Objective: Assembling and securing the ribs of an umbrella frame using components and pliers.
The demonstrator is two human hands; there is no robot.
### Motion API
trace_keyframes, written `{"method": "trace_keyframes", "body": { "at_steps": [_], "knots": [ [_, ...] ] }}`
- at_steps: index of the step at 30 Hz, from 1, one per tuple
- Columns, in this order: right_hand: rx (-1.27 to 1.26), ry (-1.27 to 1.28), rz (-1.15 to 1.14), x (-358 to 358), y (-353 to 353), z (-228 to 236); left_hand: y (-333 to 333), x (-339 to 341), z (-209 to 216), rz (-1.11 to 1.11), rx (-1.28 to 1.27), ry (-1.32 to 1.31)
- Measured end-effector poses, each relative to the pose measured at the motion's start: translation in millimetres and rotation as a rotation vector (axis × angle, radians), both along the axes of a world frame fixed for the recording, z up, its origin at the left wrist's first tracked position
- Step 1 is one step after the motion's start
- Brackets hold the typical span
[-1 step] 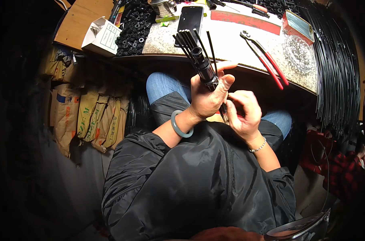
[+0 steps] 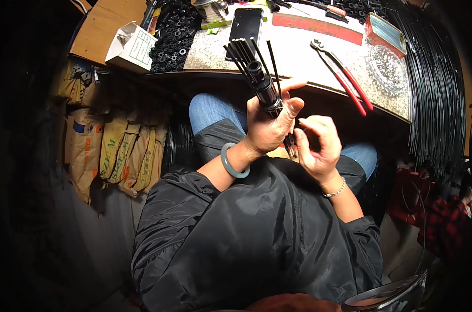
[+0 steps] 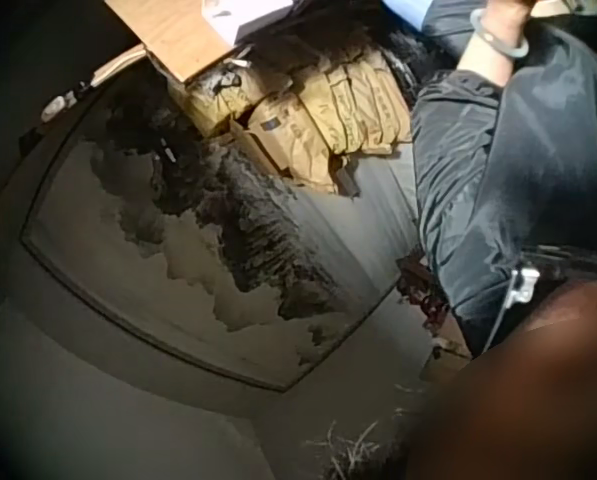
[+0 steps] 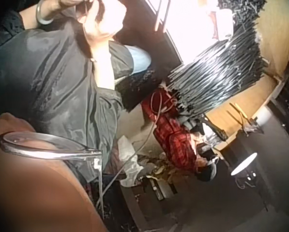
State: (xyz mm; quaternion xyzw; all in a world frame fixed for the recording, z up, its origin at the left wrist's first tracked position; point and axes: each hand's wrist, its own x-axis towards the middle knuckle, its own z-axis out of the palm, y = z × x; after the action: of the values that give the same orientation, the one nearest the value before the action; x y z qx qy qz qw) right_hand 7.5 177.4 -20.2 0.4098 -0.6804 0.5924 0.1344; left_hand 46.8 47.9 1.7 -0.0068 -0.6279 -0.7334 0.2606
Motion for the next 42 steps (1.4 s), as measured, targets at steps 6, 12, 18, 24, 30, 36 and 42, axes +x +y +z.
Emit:
{"method": "trace_keyframes", "body": {
  "at_steps": [6,12,18,24,30,36,42],
  "knots": [
    [-0.042,-0.058,0.06,-15,0,37,2,0,3,0.003,0.032,-0.007],
    [0.115,0.04,0.115,-31,-6,66,2,1,-3,0.013,0.001,0.031],
    [0.111,0.039,0.233,-35,-10,76,3,2,3,-0.043,-0.044,-0.002],
    [0.23,0.037,0.242,-36,-8,77,-11,-4,-10,-0.021,-0.233,0.156],
    [-0.08,-0.519,0.286,-31,3,40,-1,-5,-23,-0.082,-0.038,0.222],
    [-0.126,-0.348,0.247,-26,-3,30,3,-7,-22,-0.029,-0.067,0.289],
    [-0.042,-0.097,0.167,-25,-7,46,3,-8,-30,0.035,-0.159,0.315]
  ]
}}
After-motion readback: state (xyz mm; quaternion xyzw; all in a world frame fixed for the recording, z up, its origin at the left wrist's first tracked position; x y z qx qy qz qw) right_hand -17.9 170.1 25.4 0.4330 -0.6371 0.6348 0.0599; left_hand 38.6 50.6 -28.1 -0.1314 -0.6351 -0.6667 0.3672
